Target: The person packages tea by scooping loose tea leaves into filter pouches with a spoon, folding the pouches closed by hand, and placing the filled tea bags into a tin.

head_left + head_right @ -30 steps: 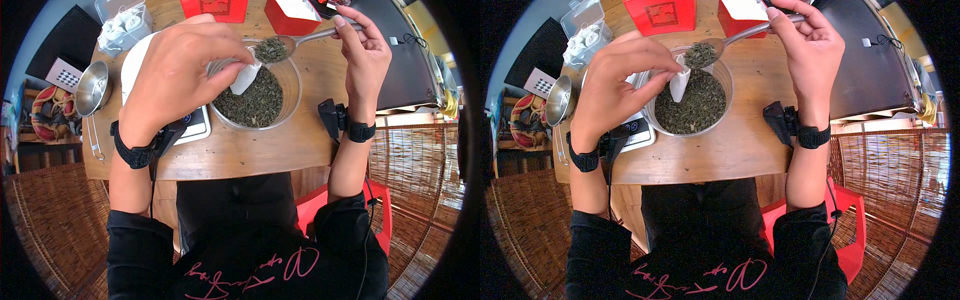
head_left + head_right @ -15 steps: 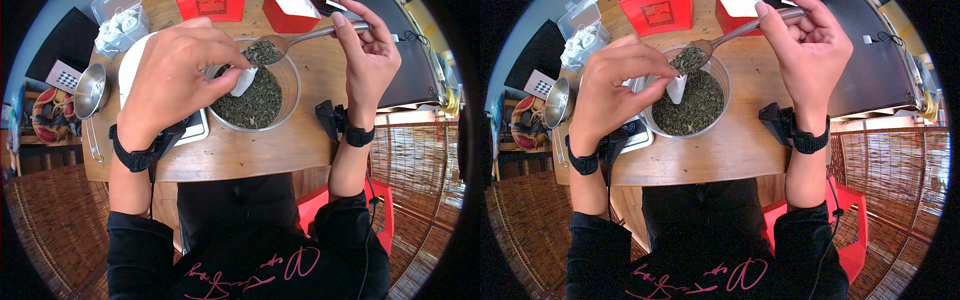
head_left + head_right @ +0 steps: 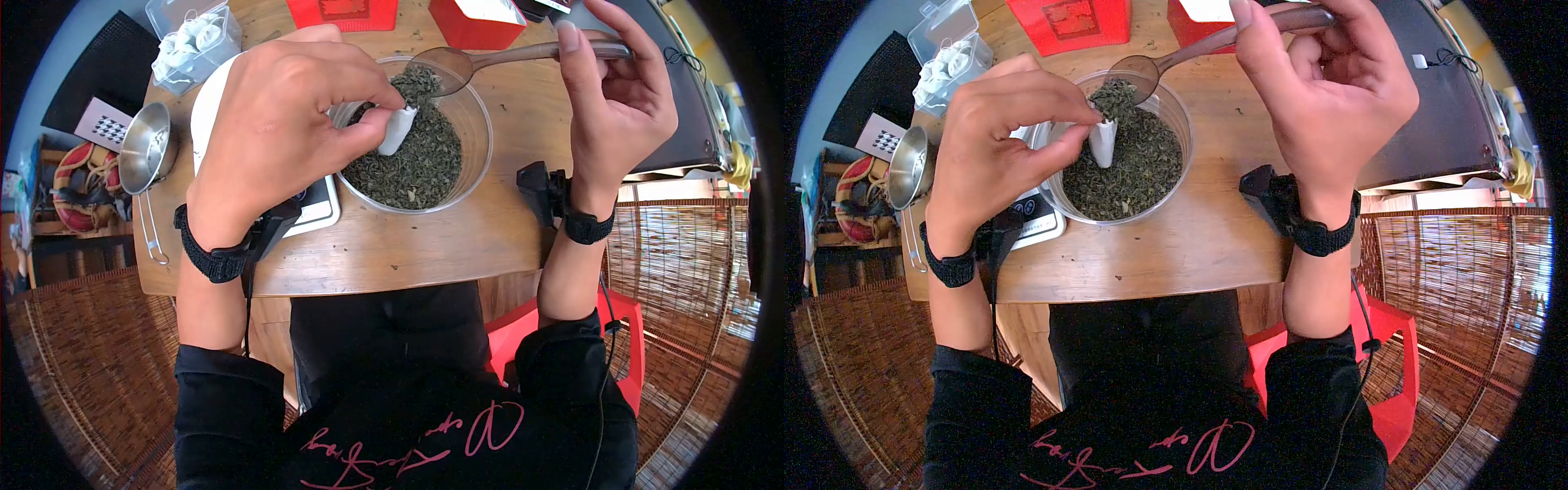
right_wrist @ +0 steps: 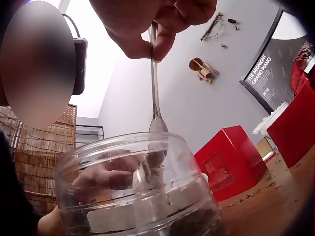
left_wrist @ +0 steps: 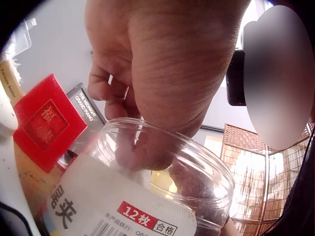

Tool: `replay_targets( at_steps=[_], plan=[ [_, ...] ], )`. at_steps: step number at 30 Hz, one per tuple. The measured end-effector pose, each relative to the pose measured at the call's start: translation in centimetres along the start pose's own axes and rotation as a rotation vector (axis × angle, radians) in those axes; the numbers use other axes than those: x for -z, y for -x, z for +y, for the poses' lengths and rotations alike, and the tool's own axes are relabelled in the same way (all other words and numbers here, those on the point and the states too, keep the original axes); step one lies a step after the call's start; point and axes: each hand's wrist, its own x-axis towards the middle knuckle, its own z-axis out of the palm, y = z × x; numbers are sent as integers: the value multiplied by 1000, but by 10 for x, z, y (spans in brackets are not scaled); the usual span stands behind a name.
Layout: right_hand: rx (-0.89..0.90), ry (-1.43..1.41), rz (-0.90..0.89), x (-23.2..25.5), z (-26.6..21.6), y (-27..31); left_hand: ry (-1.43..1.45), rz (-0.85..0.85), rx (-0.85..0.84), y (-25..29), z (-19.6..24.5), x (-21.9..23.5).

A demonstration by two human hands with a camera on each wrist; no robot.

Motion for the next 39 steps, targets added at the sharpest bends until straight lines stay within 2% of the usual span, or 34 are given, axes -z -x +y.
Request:
replay_targets(
  at_steps=[4,6,7,9,13,14,17,18,19,22,25,27,28,29,31,32,33,35,37,39],
  plan=[
    [82,75,42,-5,18,2,-15,-12,8,-1,1,0],
    [307,112,192,-7,30,-4,-5,-2,15,0,1,0],
    [307,110,192,-5,27,-1,-6,-2,17,0,1,0],
    [145,99,-13,1,15,4,3,-7,21,0,1,0],
    [74,-6,138,-4,13,1,-4,14,11,0,1,0],
    [132,10,88,-3,4,0,-5,8,11,0,1,0],
    [211,117,124,-26,-1,3,-3,6,9,0,0,-1],
    [149,305,-102,2,-9,-4,-9,17,13,1,0,-1],
    [135,-11,172,-5,15,-4,-14,21,21,2,0,0],
    [179,-33,178,-4,31,-1,-105,12,70,-2,5,3],
    [50,23,33,-7,16,1,-110,-7,154,-7,14,6],
    [-34,59,-65,-9,11,4,-83,14,125,-6,10,4],
    [35,0,-160,-7,21,2,-99,1,130,-5,9,4],
    [37,-10,-161,-8,22,5,-107,1,136,-4,8,3],
    [-55,15,-433,-11,18,8,-53,39,110,-2,6,1],
    [-114,-57,-491,-13,22,10,-61,31,118,-3,6,1],
    [-112,-56,-490,-15,21,12,-62,32,116,-3,7,3],
    [-262,-236,-553,-17,17,15,-59,-9,160,-3,10,4],
    [-265,-238,-576,-17,19,16,-71,-18,162,-4,11,4],
    [-351,-281,-573,-18,20,17,-82,-30,166,-4,11,4]
  ],
)
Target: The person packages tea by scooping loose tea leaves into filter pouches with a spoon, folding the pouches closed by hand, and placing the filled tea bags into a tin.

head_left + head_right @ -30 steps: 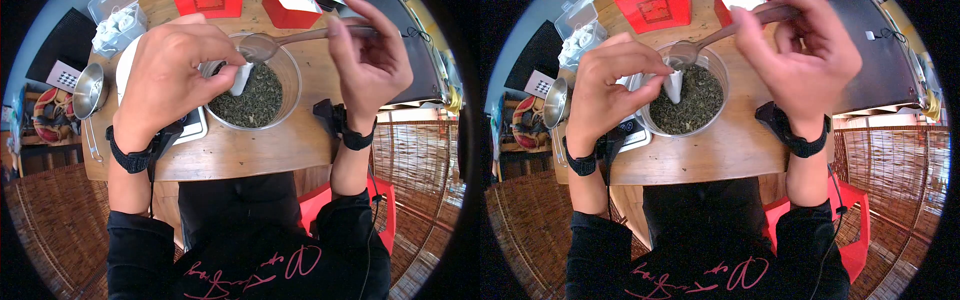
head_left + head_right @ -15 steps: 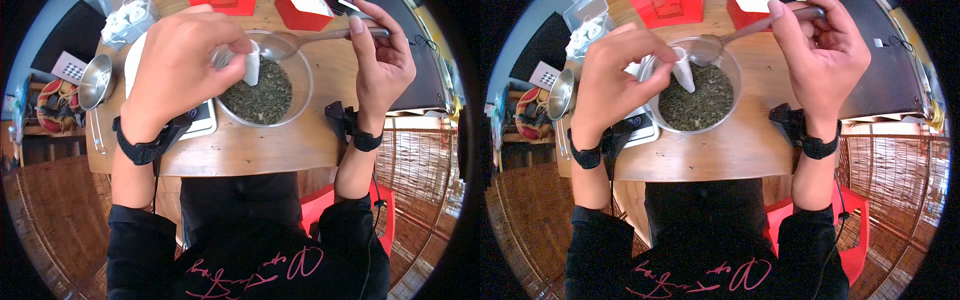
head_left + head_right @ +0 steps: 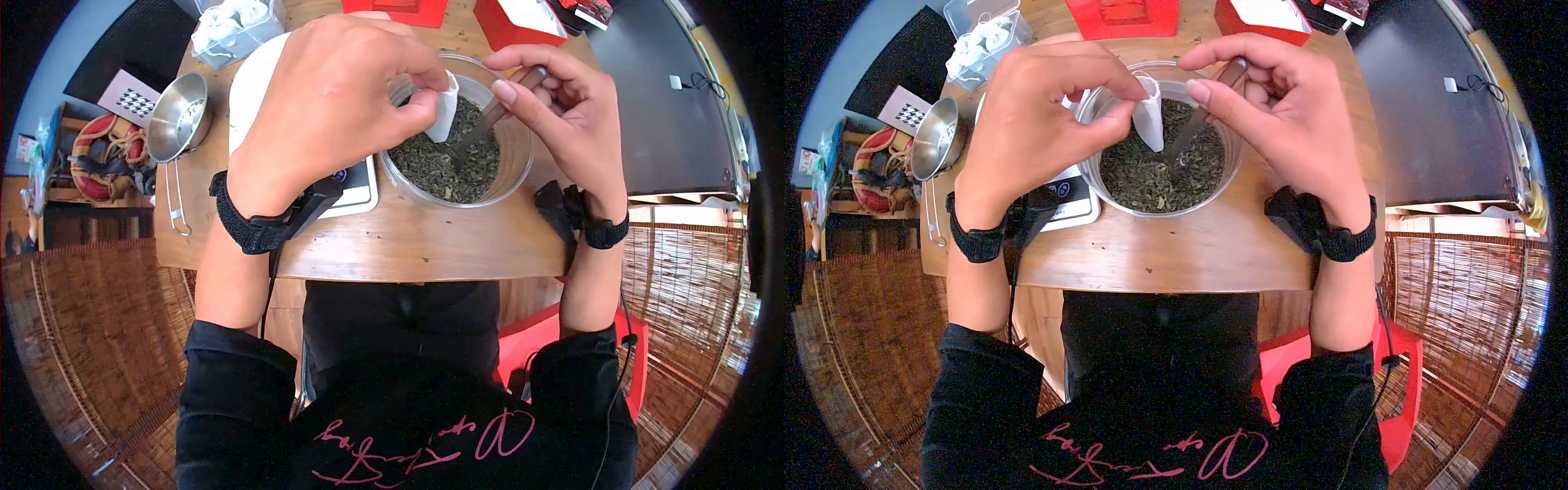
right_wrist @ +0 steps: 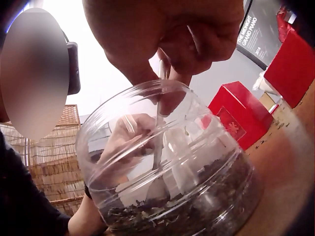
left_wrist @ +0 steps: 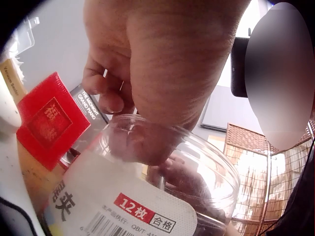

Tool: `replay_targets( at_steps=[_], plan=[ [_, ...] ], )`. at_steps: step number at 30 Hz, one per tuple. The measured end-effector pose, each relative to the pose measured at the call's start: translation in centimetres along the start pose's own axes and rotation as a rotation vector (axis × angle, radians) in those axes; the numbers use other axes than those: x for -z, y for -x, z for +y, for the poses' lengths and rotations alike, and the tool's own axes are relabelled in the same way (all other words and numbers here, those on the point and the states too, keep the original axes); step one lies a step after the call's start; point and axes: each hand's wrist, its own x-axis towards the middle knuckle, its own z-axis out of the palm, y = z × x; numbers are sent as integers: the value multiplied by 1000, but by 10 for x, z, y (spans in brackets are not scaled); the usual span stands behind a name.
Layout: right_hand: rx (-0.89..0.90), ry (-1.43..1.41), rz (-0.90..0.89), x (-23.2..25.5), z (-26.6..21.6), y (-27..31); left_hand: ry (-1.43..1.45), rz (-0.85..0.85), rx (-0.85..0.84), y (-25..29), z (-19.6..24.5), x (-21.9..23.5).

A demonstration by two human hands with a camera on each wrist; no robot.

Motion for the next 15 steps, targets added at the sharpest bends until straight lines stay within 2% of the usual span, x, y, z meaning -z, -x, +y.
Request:
replay_targets(
  at_steps=[7,12,13,15],
  plan=[
    [-47,-104,-15,-3,-1,-2,35,44,-41,0,-2,-2],
    [-26,-224,54,3,13,-7,35,52,-54,1,-2,-2],
    [-26,-222,54,8,12,-6,27,49,-58,1,-2,-2],
    [-134,-72,68,20,6,-3,19,46,-64,2,-6,-3]
  ],
)
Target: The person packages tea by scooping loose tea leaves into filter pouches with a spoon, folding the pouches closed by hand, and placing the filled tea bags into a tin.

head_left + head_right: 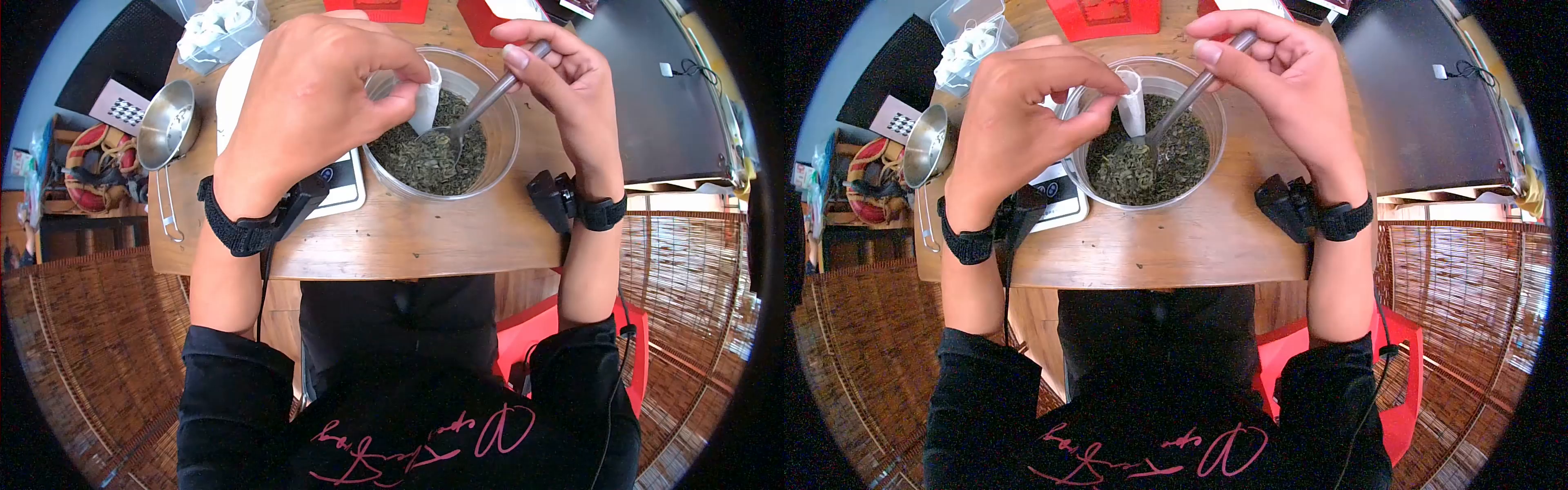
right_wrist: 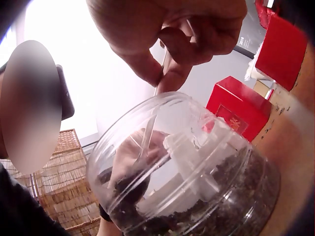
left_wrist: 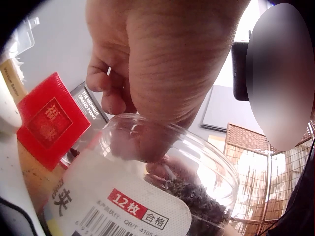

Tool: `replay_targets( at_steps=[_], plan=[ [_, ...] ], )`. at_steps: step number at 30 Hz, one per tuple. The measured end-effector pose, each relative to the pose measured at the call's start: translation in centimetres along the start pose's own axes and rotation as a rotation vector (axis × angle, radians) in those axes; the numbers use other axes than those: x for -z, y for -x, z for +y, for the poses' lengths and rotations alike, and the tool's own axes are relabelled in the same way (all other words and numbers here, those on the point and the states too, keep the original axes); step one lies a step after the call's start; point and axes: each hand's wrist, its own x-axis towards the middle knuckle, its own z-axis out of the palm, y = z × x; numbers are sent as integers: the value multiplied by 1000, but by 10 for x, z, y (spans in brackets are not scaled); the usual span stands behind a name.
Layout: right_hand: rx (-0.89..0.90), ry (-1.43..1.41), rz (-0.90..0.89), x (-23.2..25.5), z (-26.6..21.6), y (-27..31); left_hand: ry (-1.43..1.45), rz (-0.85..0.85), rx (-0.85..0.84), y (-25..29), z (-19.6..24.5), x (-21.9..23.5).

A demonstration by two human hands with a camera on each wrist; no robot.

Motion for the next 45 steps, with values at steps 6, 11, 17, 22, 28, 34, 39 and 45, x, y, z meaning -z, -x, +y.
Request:
replay_targets(
  at_steps=[6,11,17,22,28,34,39,45],
  plan=[
    [19,-132,143,18,3,-2,58,81,9,4,-5,-4],
    [80,-34,386,23,5,-6,99,89,69,4,-2,-4],
    [312,46,541,16,0,-4,96,90,41,5,-7,-6],
    [405,195,592,5,-8,1,64,83,30,5,-6,-4],
    [555,238,652,5,-9,4,50,59,50,5,-5,-4],
    [642,292,591,-4,-10,7,70,56,61,5,-5,-5],
    [670,286,558,-4,-9,9,46,48,49,5,-5,-3],
    [671,228,710,5,-10,1,67,62,69,4,-5,-4]
  ],
)
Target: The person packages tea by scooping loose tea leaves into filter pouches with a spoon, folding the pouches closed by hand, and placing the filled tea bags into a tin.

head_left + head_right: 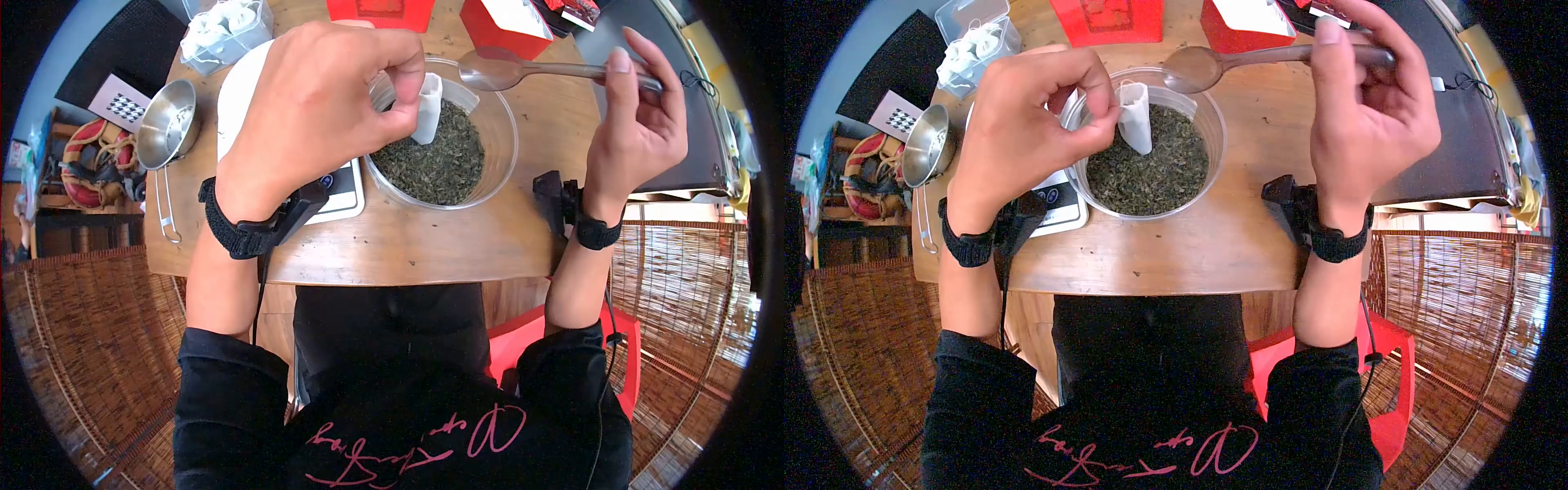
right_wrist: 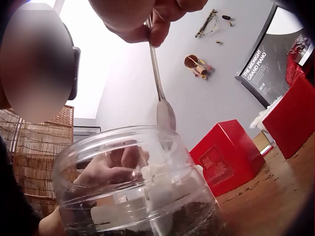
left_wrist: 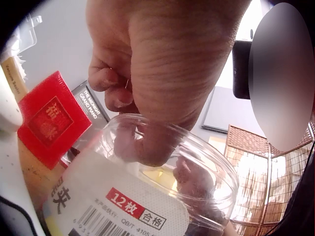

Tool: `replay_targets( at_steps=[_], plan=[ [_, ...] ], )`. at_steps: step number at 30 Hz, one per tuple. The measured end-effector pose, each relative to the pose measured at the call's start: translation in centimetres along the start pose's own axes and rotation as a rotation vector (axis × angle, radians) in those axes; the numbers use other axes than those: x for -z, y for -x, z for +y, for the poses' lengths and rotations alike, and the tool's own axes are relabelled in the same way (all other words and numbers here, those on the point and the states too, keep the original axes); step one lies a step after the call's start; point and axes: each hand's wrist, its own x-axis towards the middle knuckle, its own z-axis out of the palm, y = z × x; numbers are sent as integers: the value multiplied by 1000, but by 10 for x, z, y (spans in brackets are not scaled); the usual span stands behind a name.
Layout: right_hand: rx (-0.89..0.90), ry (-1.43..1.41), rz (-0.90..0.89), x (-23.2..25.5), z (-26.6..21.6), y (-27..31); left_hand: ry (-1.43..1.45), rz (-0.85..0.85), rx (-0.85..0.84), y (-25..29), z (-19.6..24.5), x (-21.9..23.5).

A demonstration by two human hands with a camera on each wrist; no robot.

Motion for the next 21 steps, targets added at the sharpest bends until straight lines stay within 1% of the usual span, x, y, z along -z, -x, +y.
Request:
replay_targets(
  at_steps=[2,3,6,7,9,10,12,13,14,16,17,19,21],
  plan=[
    [-99,86,-169,1,-1,4,-31,27,-38,0,0,-1],
    [-78,64,-270,-2,0,5,-28,25,-39,2,0,-2],
    [-69,64,-437,-7,-6,10,-40,24,-39,-1,0,0],
    [-69,64,-438,-9,-7,9,-36,29,-44,-1,0,0],
    [-168,57,-632,-12,-9,11,-30,30,-41,2,0,-1],
    [-171,56,-634,-14,-11,13,-46,34,-42,2,0,-1],
    [-363,-101,-750,-15,-13,16,-64,40,-49,1,0,0],
    [-396,-142,-813,-15,-11,17,-57,42,-37,1,1,0],
    [-395,-141,-812,-15,-11,17,-48,44,-23,1,1,-1],
    [-456,-186,-881,-15,-12,18,-45,45,-26,2,0,-2],
    [-458,-185,-881,-15,-11,19,-45,50,-30,2,-1,-2],
    [-565,-265,-823,-18,-11,22,-52,55,-31,2,0,-2],
    [-574,-274,-782,-19,-9,19,-57,59,-35,1,0,-2]
  ],
)
